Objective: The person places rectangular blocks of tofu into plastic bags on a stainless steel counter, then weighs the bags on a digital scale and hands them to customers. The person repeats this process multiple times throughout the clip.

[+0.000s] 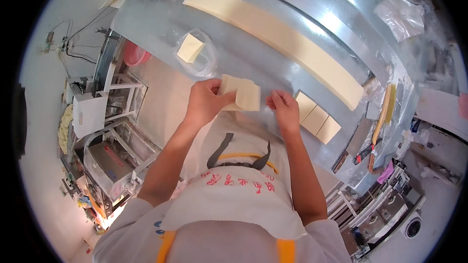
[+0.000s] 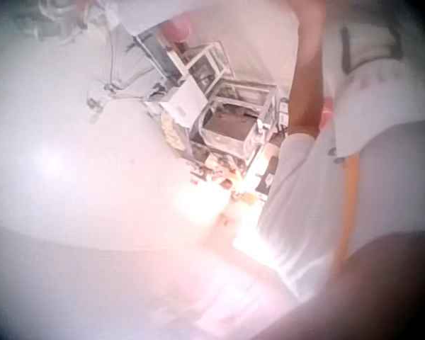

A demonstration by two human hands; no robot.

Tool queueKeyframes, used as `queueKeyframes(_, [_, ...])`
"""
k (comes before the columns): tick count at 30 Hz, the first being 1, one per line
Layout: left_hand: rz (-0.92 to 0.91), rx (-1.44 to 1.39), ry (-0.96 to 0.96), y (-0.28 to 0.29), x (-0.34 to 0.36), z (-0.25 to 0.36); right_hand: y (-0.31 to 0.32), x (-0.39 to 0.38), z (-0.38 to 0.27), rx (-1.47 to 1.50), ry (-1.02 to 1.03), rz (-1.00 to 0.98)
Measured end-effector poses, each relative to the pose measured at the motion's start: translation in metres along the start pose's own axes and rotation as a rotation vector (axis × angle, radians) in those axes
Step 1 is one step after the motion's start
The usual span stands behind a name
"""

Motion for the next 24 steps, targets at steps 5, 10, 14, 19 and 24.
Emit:
queueKeyframes(5, [-0.169, -0.388, -0.051, -0.009, 0.011, -0.022, -0.097, 0.006, 0.014, 0.623, -0.383, -0.334])
queueKeyframes(10, [0.018, 0.105, -0.037, 0.029, 0.024, -0.021, -0.156, -0.001, 0.013, 1.100, -0.581, -0.460])
queueKeyframes(14, [-0.072, 0.068, -0.009, 0.045, 0.026, -0.029, -0.175, -0.003, 0.012, 1.131, -0.581, -0.494])
queueKeyframes(19, [-0.169, -0.316, 0.017, 0.046, 0.030, -0.047, -0.192, 0.003, 0.022, 1.209, -0.609, -0.606])
queueKeyframes(24, [-0.055, -0.219, 0.081, 0.050, 0.039, -0.073, -0.168, 0.008, 0.016, 0.733, -0.358, -0.482])
Point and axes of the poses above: each hand's wrist, its own x-axis towards the middle knuckle, its own y-axis out of the back of the hand, z = x × y, the point moved 8 cm from there along x, towards the middle knuckle, and after that the axes turned 9 degrees about x, right-handed, at the moved point
